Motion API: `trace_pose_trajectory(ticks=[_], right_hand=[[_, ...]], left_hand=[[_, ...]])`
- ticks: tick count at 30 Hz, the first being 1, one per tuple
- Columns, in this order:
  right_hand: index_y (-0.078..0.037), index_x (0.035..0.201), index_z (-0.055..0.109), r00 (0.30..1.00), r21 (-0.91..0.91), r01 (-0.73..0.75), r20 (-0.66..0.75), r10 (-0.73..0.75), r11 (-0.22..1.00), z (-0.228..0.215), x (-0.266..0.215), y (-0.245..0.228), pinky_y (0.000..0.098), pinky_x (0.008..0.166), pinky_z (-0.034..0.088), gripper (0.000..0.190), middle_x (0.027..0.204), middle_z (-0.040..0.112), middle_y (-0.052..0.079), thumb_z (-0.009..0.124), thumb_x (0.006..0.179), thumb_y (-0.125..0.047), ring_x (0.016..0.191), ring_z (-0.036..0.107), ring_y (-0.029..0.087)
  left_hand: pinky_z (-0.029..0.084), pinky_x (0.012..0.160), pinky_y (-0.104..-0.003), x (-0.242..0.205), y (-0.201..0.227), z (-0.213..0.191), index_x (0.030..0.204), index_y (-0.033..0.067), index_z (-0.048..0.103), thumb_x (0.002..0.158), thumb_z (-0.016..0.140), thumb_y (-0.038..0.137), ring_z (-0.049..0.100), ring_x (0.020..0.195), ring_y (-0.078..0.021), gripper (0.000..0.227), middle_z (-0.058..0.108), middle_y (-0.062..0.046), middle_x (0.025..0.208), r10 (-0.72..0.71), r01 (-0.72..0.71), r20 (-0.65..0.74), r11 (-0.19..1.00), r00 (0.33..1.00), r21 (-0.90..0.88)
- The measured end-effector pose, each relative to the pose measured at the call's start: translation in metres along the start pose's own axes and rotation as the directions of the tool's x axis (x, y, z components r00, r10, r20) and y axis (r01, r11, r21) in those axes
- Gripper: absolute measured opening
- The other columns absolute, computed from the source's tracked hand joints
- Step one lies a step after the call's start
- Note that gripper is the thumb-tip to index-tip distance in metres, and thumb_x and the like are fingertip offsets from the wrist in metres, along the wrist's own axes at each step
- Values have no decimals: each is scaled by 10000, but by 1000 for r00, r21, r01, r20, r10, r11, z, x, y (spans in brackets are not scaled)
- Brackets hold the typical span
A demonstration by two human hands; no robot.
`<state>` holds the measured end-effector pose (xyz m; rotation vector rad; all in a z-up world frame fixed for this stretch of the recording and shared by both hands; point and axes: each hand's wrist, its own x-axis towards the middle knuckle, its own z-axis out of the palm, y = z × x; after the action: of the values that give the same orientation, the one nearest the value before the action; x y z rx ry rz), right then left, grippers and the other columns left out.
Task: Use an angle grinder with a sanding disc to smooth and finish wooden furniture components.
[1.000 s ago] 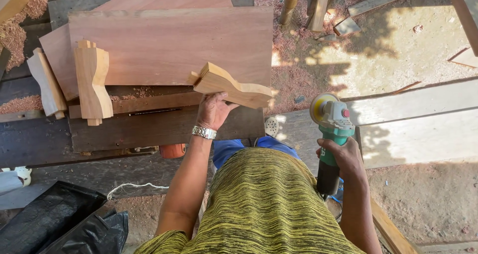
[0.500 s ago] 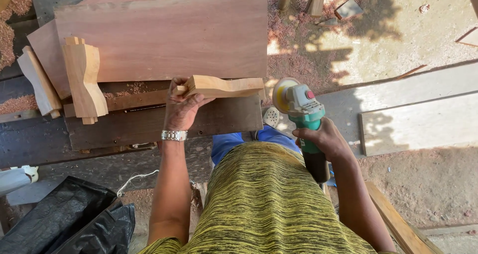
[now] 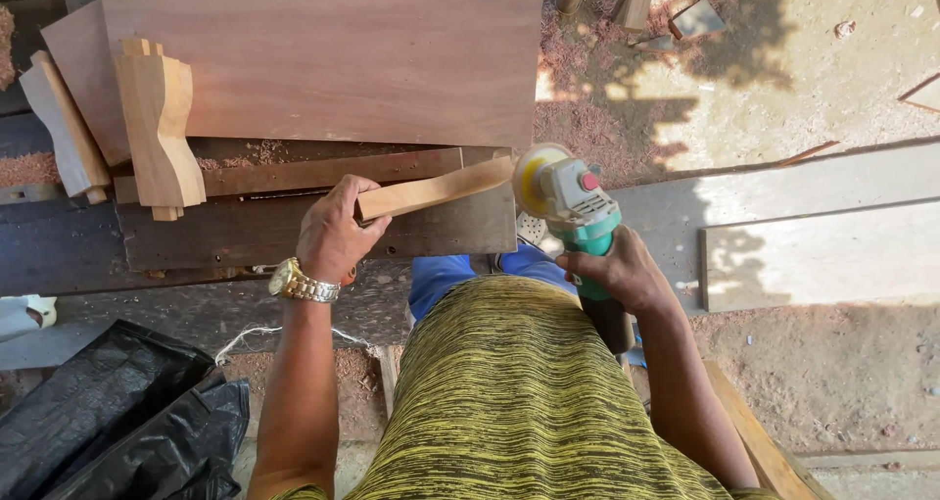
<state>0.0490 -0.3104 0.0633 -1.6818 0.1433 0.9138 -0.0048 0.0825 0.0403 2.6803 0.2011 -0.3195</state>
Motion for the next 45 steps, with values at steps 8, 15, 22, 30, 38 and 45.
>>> trace_pose_trajectory(ticks=[8, 15, 22, 30, 38, 45], right_hand=[[42, 1009, 692, 979, 25, -80, -185, 83, 996, -20, -16, 10, 346, 649, 596, 414, 781, 737, 126, 784, 714, -233, 673, 724, 199], [33, 1026, 676, 973, 109, -59, -217, 81, 992, -22, -22, 28, 348, 609, 582, 414, 749, 716, 125, 762, 710, -221, 645, 712, 199], [31, 999, 688, 958, 111, -73, -270, 100, 991, -18, -36, 30, 340, 593, 566, 403, 736, 714, 119, 758, 711, -242, 635, 701, 190], [25, 1010, 668, 940, 175, -126, -293, 174, 976, -14, -45, 44, 372, 550, 606, 456, 733, 712, 131, 768, 676, -268, 603, 705, 205], [45, 1012, 687, 930, 98, -181, -305, 203, 979, -10, -48, 50, 383, 555, 624, 495, 731, 735, 150, 789, 665, -293, 583, 720, 227], [13, 1020, 671, 938, 101, -180, -281, 201, 978, -6, -43, 44, 389, 579, 616, 500, 731, 745, 160, 798, 645, -292, 605, 727, 239]], left_hand=[[597, 700, -414, -27, 16, 79, 1145, 117, 544, 776, 856, 264, 722, 888, -293, 505, 713, -103, 1126, -65, 63, 56, 998, 996, 28], [518, 957, -517, 16, 62, 69, 1342, 114, 523, 787, 811, 494, 621, 1150, -379, 731, 647, -172, 1273, 122, -121, 44, 992, 991, -38], [468, 1034, -526, 92, 71, 105, 1502, 92, 392, 894, 715, 513, 524, 1306, -438, 807, 549, -226, 1470, 282, -244, 165, 945, 945, -218], [551, 857, -487, 109, 83, 82, 1328, 104, 476, 772, 744, 358, 713, 1000, -369, 667, 730, -210, 1116, 218, -99, 447, 956, 867, -275], [601, 869, -438, 106, 44, 57, 1276, 32, 448, 772, 812, 447, 709, 1052, -330, 748, 659, -230, 1178, 201, -40, 373, 917, 906, -397], [665, 935, -407, 56, 45, 36, 1531, 128, 207, 748, 862, 465, 640, 1155, -251, 1075, 495, -176, 1276, 132, -194, -146, 512, 980, -837]])
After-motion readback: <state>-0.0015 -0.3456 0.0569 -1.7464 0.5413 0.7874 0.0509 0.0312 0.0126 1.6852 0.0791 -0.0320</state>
